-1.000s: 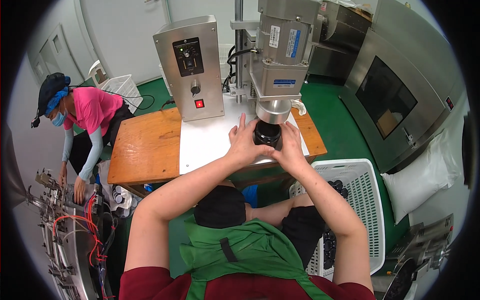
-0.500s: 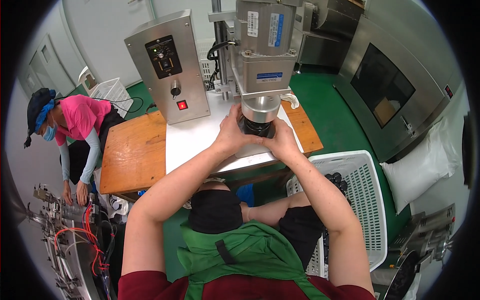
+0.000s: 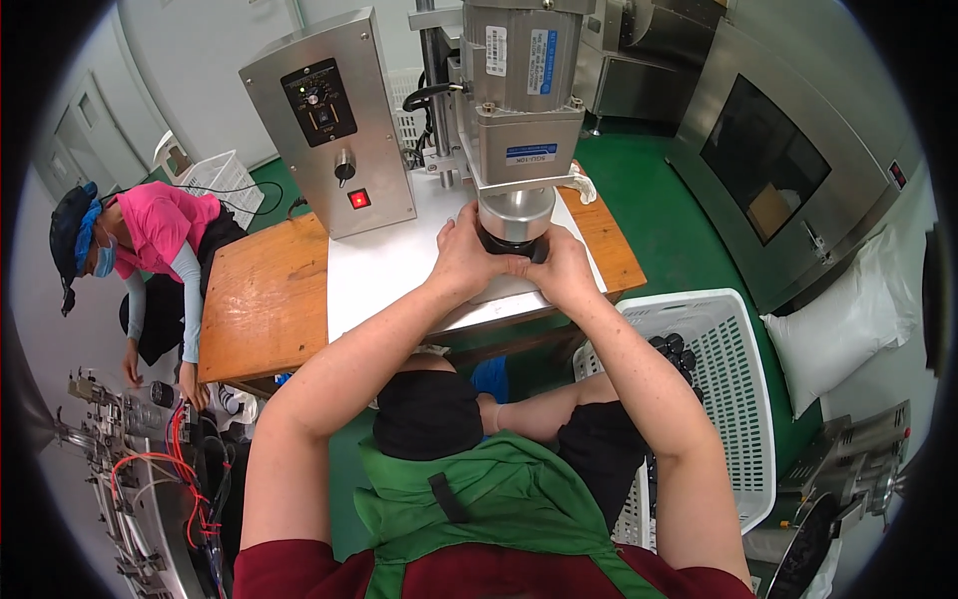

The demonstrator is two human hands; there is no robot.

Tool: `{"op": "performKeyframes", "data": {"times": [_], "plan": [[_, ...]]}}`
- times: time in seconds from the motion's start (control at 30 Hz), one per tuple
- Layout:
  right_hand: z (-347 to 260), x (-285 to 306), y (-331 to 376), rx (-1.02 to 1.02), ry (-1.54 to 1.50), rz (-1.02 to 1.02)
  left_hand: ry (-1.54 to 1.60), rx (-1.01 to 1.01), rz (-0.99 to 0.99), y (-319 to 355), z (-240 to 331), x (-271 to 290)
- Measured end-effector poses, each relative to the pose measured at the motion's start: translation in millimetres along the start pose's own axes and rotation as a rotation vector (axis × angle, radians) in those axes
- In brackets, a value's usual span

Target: Operating a capping machine to seal lids onto black jars in an industrial facility.

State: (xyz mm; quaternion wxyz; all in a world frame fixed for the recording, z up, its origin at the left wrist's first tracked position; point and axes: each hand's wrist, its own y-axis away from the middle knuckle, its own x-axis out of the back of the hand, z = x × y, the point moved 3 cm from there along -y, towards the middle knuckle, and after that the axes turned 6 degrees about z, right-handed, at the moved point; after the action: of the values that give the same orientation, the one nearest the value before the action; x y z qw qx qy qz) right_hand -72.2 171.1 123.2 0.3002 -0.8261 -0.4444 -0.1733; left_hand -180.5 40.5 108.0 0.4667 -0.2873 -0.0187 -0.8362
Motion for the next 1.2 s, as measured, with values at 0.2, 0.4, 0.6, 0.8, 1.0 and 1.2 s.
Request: {"op": "performKeyframes", "data": {"times": [0.2, 0.4, 0.6, 0.8, 1.0, 1.2], "plan": [[-1, 0, 0, -0.005, 0.011, 0.006, -0.007, -0.019, -0.011, -1, 1, 0], [-1, -1, -1, 0.002, 0.039, 0.018, 0.023, -0.031, -0.025, -2, 0, 0], [-5, 2, -1, -0.008, 0.036, 0.005, 0.019, -0.038, -0.017, -2, 1, 0], [-2, 2, 0, -0.026, 0.034, 0.028, 0.012, -0.038, -0.011, -2, -1, 0], [-7, 3, 2, -0.044, -0.002, 0.025, 0.025, -0.069, -0.058, -5, -3, -2], [-12, 3, 6, -0.002, 0.031, 0.080, 0.048, -0.056, -0.123, -10, -9, -2]]}}
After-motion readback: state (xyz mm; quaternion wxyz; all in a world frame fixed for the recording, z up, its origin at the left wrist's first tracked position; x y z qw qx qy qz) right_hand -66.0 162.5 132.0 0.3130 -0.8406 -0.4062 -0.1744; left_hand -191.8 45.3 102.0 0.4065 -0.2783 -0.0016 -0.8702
